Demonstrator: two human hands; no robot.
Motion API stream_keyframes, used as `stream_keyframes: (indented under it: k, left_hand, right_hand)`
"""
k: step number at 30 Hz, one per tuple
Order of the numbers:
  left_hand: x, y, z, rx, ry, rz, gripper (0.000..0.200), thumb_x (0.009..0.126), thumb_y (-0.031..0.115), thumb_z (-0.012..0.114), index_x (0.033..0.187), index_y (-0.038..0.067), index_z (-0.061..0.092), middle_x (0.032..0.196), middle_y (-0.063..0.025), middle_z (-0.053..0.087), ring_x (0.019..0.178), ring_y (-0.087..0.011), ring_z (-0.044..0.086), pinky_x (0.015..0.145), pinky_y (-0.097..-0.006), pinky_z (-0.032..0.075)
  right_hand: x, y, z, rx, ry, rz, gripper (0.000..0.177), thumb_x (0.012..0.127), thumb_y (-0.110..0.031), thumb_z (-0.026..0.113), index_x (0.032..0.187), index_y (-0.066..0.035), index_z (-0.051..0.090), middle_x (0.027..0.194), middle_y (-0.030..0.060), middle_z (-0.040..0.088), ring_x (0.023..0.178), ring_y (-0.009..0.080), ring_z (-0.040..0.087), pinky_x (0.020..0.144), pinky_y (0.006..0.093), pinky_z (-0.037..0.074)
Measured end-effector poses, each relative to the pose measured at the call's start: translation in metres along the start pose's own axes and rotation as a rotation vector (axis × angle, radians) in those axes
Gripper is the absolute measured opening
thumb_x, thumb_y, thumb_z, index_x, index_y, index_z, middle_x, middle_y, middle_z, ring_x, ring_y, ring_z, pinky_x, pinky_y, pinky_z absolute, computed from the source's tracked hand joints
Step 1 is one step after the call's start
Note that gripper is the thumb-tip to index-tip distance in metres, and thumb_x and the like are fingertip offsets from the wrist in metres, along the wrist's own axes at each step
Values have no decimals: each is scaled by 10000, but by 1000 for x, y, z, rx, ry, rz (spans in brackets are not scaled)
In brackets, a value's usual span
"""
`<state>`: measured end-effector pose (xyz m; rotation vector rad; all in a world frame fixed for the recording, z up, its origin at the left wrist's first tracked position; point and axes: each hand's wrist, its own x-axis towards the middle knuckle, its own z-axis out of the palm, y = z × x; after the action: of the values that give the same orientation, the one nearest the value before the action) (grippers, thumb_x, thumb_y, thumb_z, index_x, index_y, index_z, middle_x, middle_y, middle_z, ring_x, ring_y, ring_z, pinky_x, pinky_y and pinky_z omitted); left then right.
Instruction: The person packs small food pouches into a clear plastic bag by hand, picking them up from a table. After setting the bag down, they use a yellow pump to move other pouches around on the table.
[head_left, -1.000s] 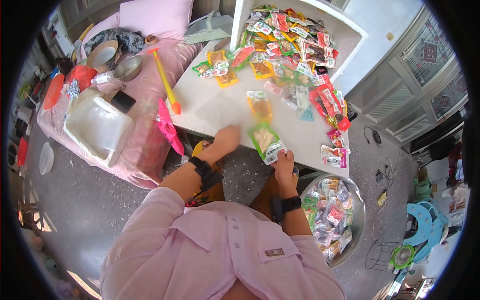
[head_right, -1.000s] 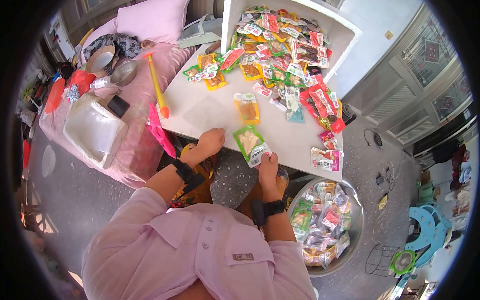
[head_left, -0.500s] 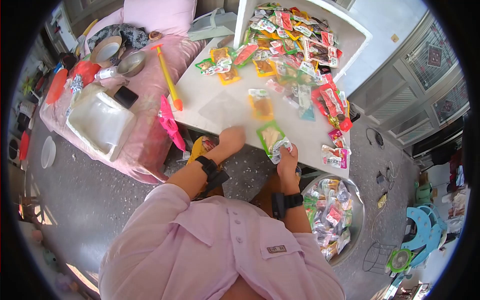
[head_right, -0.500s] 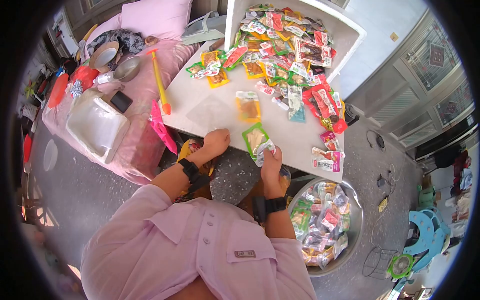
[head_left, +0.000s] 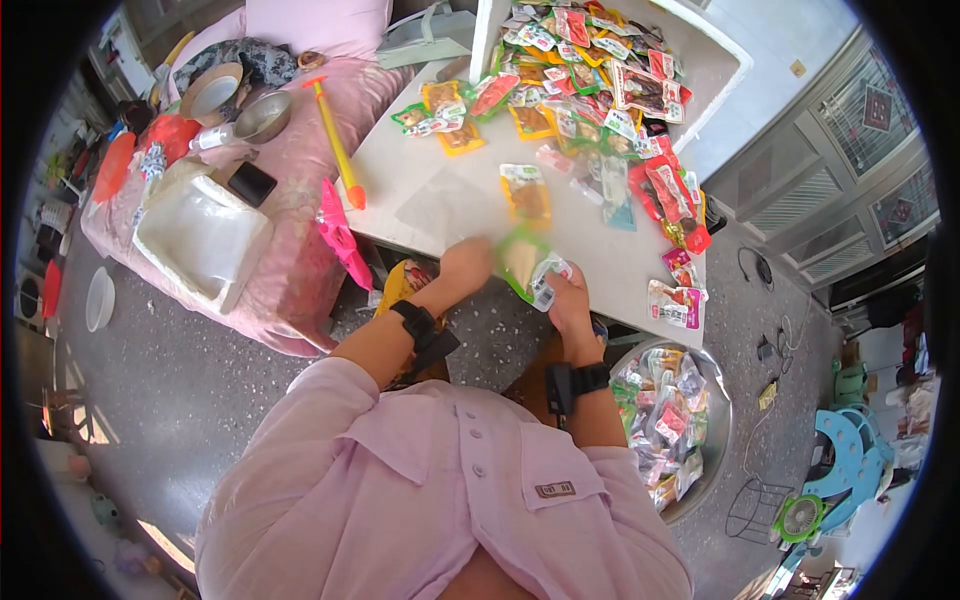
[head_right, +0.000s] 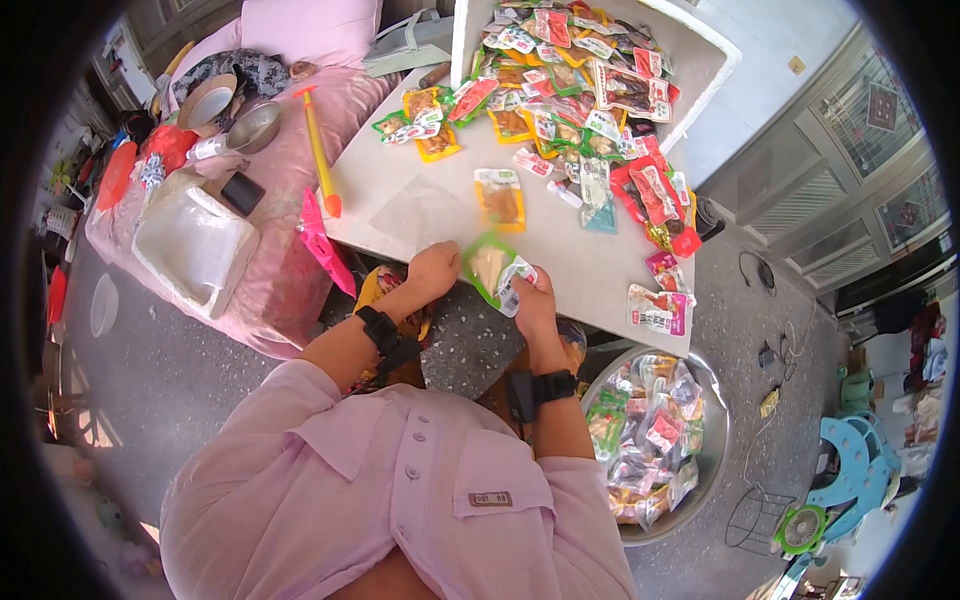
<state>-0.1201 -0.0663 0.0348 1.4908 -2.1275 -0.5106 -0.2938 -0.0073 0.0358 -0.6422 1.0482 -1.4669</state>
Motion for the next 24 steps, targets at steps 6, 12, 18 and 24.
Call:
stream_keyframes:
  k: [6,12,18,24]
  left_hand:
    - [-6,4,4,-22,60,108,149,755,185,432,736,47,486,732,-152,533,724,-336,518,622,-430,411]
    - [-8,14,0,61,73,190,98,736,146,453,698,59,475,677,-145,523,638,-333,526,542,-425,419]
    - [-14,12,-5,145,73,245,51,693,118,490,678,70,480,651,-110,512,614,-307,531,535,-412,419]
    - [-19,17,-14,206,87,378,47,656,111,518,691,86,500,660,-83,509,620,-278,535,561,-377,421]
  right_hand:
    - [14,4,13,-16,-68,45,236,752,27,441,987,28,461,876,94,550,786,189,557,677,306,463]
    - [44,14,30,-283,60,78,202,739,-53,480,929,15,487,744,76,551,601,157,550,526,278,462]
    - [26,-23,26,-877,-180,288,156,729,-97,504,840,13,508,602,69,521,434,125,484,356,236,365]
    - [36,-13,38,-514,-67,254,126,729,-55,482,845,-11,505,625,64,515,450,120,491,345,217,355]
